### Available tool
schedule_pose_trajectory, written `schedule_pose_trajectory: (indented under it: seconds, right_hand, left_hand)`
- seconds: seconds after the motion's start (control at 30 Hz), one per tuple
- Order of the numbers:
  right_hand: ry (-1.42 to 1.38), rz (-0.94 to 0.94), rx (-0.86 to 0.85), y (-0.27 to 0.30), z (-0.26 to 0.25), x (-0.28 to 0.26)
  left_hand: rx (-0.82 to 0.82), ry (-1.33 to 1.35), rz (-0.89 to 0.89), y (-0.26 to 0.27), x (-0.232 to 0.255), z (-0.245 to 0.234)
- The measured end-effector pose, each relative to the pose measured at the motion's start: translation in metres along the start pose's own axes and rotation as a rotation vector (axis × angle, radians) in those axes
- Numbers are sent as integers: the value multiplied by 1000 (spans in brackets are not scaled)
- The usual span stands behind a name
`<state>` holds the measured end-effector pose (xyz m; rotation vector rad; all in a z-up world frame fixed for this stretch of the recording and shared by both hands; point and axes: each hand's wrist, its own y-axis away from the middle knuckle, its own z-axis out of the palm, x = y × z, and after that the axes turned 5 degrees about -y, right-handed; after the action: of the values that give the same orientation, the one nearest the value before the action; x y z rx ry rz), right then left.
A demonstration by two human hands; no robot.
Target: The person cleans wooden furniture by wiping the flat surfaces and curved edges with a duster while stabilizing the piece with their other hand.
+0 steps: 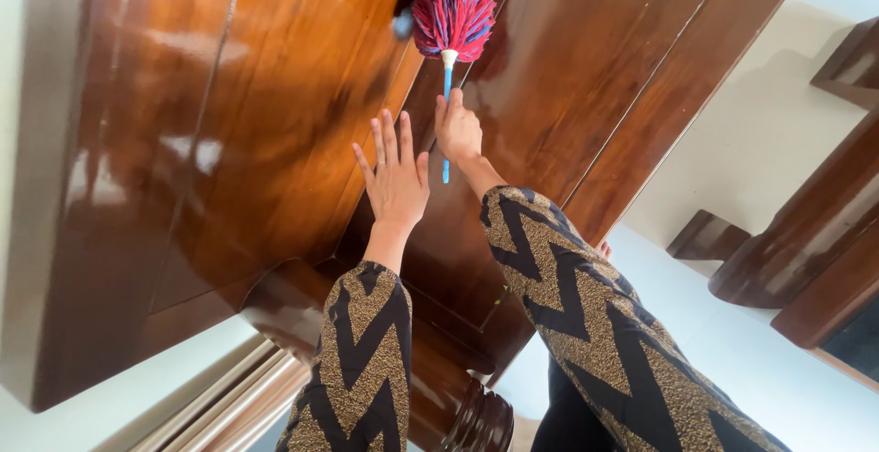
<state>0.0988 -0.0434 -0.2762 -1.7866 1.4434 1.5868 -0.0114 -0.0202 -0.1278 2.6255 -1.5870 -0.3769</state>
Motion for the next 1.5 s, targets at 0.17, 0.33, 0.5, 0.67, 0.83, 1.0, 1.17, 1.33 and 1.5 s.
schedule_pose_trajectory:
  seconds: [0.17,0.33,0.5,0.67,0.83,1.0,1.17,1.33,1.5]
  right_hand:
    - [-48,-63,32,9,-10,-36]
    - [-116,-150,71,20,-22,-85]
    - [-148,-214,120,30,-32,-137]
    - [-172,-262,111,47,-54,-184]
    - [-156,-295,125,47,-68,-214]
    - [-150,-338,145,44,-71,-228]
    - [-152,-319,130,43,-77,-232]
    - [-144,-367,140,39,-78,-226]
    - [-146,-386,134,23,-87,-217]
  left_hand:
    - [41,2,9,2,-4,-26]
    - [136,18,5,0,-11,-64]
    - [176,13,-33,1,-22,-100]
    - [248,43,-39,3,-37,-131]
    - [302,36,-25,-5,-49,-155]
    - [335,55,-7,-11,-55,-163]
    - [319,34,-8,-21,-50,-165]
    - [315,25,-30,-37,-44,-170]
    - [314,-7,-51,-52,-39,-175]
